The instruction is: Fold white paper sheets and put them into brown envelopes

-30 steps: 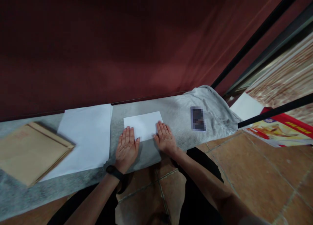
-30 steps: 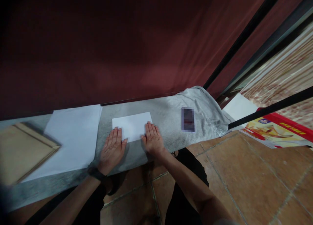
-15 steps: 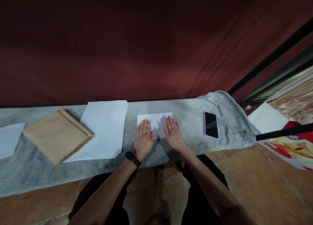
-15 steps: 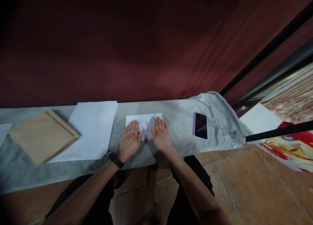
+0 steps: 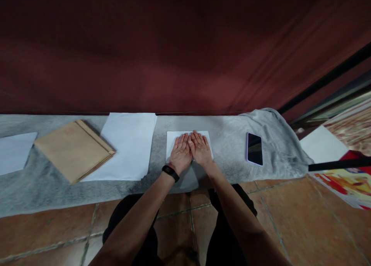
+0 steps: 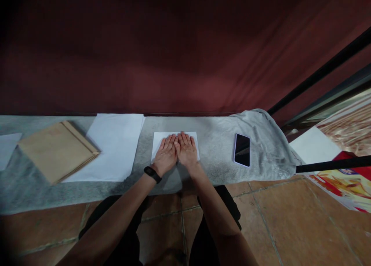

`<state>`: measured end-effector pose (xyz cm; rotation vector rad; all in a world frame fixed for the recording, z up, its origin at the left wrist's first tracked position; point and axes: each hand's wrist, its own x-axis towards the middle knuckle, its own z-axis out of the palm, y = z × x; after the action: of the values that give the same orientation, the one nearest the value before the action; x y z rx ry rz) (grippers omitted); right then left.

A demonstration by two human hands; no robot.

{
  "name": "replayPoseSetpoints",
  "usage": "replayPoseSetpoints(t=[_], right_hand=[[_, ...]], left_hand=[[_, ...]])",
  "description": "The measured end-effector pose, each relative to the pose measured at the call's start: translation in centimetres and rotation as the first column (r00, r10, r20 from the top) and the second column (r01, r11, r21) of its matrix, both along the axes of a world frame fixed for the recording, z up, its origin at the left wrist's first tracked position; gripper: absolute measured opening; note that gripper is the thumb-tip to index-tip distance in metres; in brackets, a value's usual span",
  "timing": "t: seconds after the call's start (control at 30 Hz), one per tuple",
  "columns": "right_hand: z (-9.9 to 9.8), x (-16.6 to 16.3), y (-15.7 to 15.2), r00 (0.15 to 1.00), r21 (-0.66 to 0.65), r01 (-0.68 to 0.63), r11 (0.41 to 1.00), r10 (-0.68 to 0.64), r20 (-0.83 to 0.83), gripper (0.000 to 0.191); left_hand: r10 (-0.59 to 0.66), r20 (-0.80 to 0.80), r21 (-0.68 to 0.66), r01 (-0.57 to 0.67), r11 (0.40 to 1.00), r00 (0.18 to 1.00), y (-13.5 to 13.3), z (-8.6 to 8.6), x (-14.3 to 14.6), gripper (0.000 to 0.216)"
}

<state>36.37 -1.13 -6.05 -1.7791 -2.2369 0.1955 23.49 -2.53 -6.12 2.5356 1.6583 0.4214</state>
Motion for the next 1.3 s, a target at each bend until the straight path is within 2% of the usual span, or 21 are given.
replayPoseSetpoints(t=[0.17, 0.4, 0.87, 1.03, 1.13, 1.23, 1.3], right_hand=[[-0.7, 0.5, 0.1, 0.998, 0.084, 0.030, 0.996, -0.035, 0.054, 0.056], [-2.0, 2.0, -0.1, 0.995, 0.182, 0.065, 0.981, -0.076, 0.058, 0.063], [-1.9, 6.0, -1.4, 0.991, 0.131, 0.107, 0.986, -0.116, 0.067, 0.066], [-1.1, 5.9, -1.7, 0.984, 0.111, 0.166, 0.980, -0.172, 0.050, 0.064], [-0.4, 4.5, -2.0, 0.991, 0.108, 0.132, 0.985, -0.134, 0.015, 0.061], [0.0, 2.5, -2.5, 1.000, 0.080, 0.003, 0.997, 0.000, -0.029, 0.058], [0.1, 1.4, -2.7, 0.997, 0.065, -0.060, 0.996, 0.063, -0.040, 0.055]], left_hand=[[-0.020, -0.050, -0.007, 0.020, 1.000, 0.999, 0.2, 0.2, -0.4, 0.058], [0.046, -0.078, -0.012, -0.048, 0.999, 0.996, 0.6, 0.2, -2.0, 0.061], [0.166, -0.054, 0.045, -0.164, 0.985, 0.985, 0.8, -0.5, -5.5, 0.065], [0.214, -0.018, 0.093, -0.211, 0.973, 0.977, 0.5, -0.2, -5.4, 0.065], [0.131, 0.017, 0.127, -0.132, 0.983, 0.991, -0.1, 0.6, -4.0, 0.063], [0.002, 0.014, 0.096, -0.004, 0.995, 1.000, -0.7, 0.9, -2.2, 0.060], [-0.032, -0.001, 0.058, 0.032, 0.998, 0.999, -0.9, 0.7, -1.3, 0.058]])
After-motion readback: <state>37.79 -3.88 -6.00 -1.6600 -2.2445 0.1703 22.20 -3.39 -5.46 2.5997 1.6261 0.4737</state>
